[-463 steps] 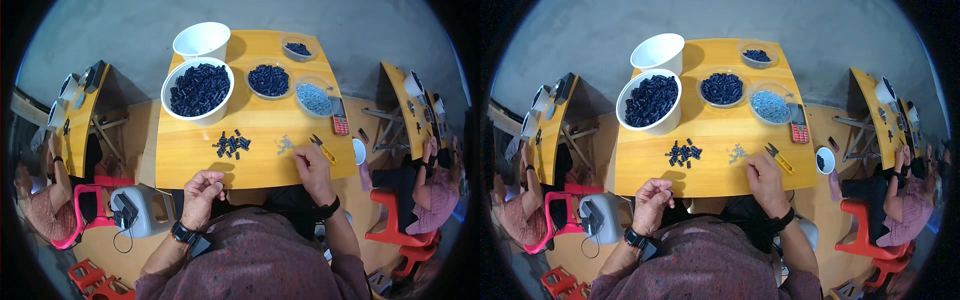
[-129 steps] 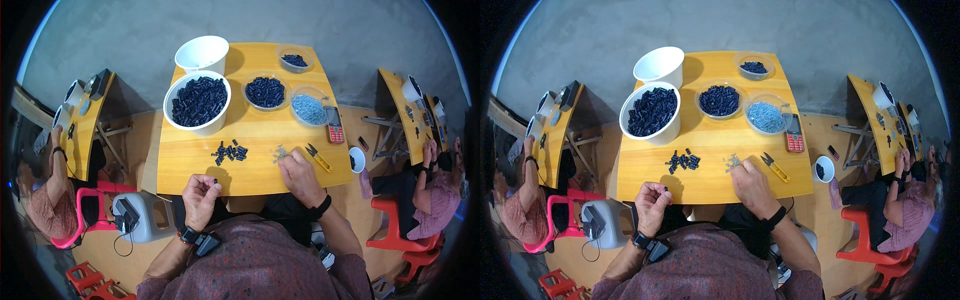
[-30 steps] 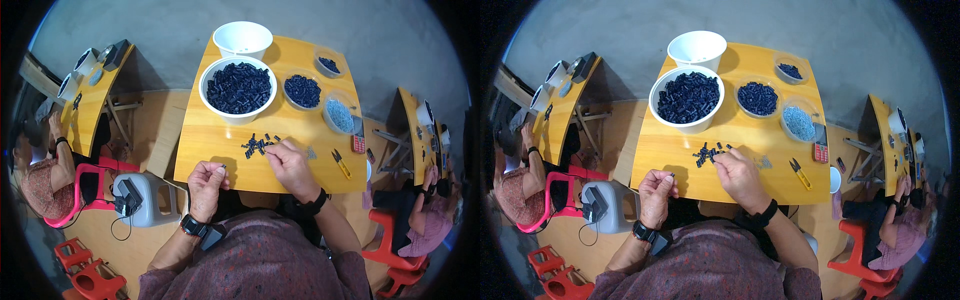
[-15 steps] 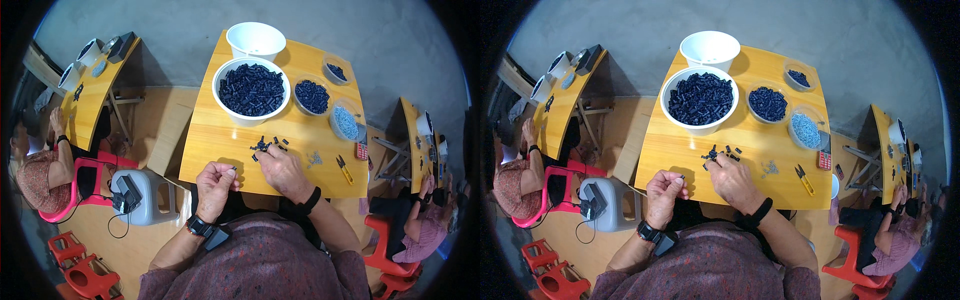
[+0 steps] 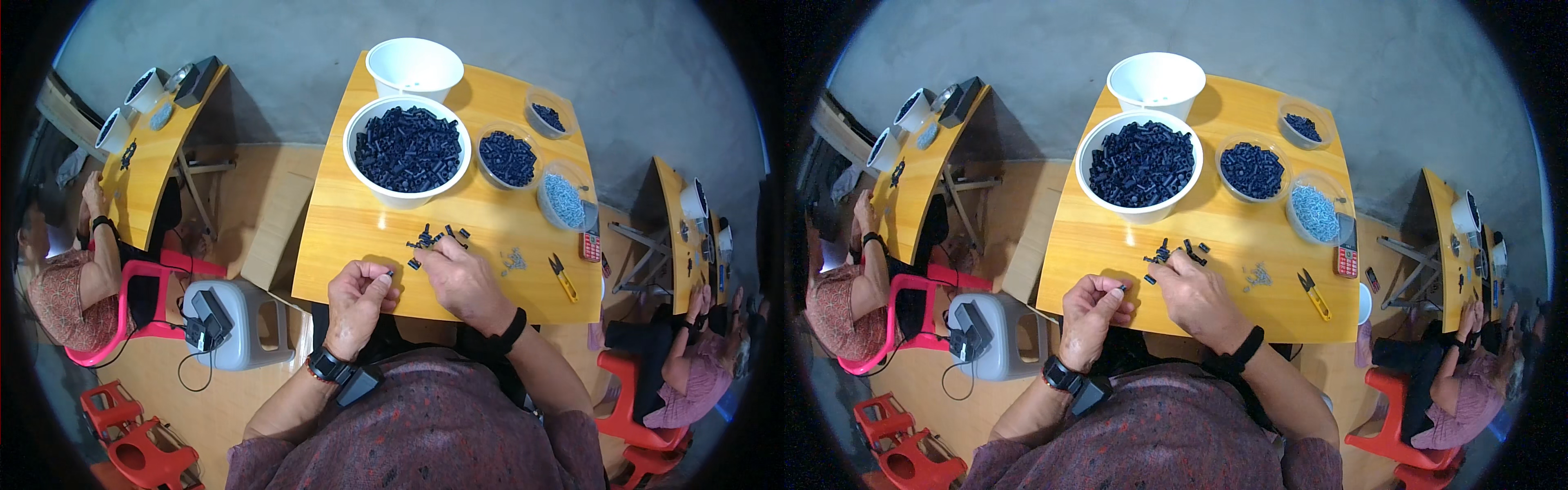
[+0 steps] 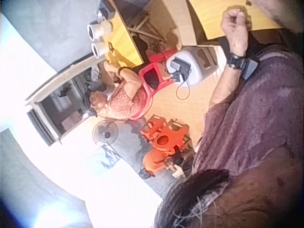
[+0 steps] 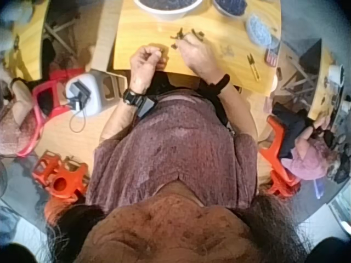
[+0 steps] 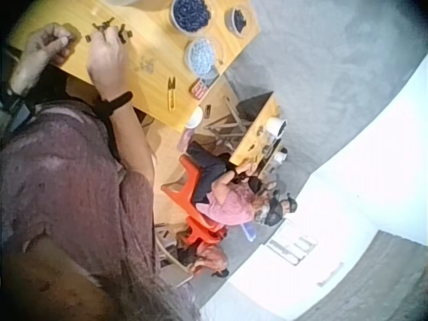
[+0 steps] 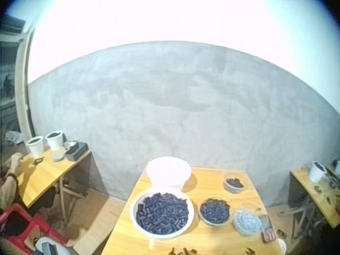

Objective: The person is manualy assembling small black plastic components by inserting small metal parts into them.

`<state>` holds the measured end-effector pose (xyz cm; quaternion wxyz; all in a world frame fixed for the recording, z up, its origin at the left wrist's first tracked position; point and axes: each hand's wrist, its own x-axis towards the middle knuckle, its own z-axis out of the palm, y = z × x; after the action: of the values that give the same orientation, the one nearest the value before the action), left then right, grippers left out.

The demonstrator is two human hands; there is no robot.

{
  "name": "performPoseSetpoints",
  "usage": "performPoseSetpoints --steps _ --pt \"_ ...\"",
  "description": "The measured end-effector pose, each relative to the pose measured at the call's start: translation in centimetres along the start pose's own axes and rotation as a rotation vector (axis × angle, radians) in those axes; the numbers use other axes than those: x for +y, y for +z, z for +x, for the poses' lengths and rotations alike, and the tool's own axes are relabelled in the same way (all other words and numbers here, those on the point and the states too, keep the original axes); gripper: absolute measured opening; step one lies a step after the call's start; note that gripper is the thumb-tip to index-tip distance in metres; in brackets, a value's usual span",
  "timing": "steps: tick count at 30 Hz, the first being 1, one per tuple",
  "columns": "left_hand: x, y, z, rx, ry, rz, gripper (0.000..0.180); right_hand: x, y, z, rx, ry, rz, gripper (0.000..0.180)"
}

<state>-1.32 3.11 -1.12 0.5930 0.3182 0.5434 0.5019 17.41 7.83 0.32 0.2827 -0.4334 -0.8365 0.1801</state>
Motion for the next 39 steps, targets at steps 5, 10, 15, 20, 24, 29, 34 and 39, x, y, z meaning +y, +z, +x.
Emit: performPoseSetpoints --steps 5,10,15,20,24,29,34,39 --pt "-0.6 -0.5 0.0 -0.021 0.009 0.004 0.011 -0.5 -0.2 0.7 -0.205 -0.007 -0.098 0.012" --pt "-0.1 -0.1 -0.1 -0.022 -0.029 0.016 0.010 0.0 0.1 0.2 -0.158 -0.003 -0.103 0.006" --pt "-1.1 0.5 -0.2 -0.013 0.019 -0.100 0.008 -0.3 -0.1 -0.4 -0.116 0.003 -0.081 0.003" --pt "-1.2 2.1 -0.1 0.027 -0.002 -0.167 0.008 -0.5 -0.2 -2.0 0.070 0.069 0.149 0.007" --pt "-1.7 3.0 0.1 -0.051 0.021 -0.212 0.006 0.0 -0.2 -3.9 0.119 0.236 0.344 0.010" --pt "-1.7 2.6 -0.2 -0.062 0.082 -0.237 0.007 0.4 -1.1 -4.5 0.095 0.528 0.824 0.014" --pt "-1.1 1.5 -1.3 -0.107 0.092 -0.107 0.010 -0.1 -0.8 -3.6 0.108 0.560 1.033 0.013" --pt "-0.5 1.5 -2.3 -0.215 -0.056 -0.252 0.011 -1.0 0.0 -3.5 0.107 0.549 1.233 0.011"
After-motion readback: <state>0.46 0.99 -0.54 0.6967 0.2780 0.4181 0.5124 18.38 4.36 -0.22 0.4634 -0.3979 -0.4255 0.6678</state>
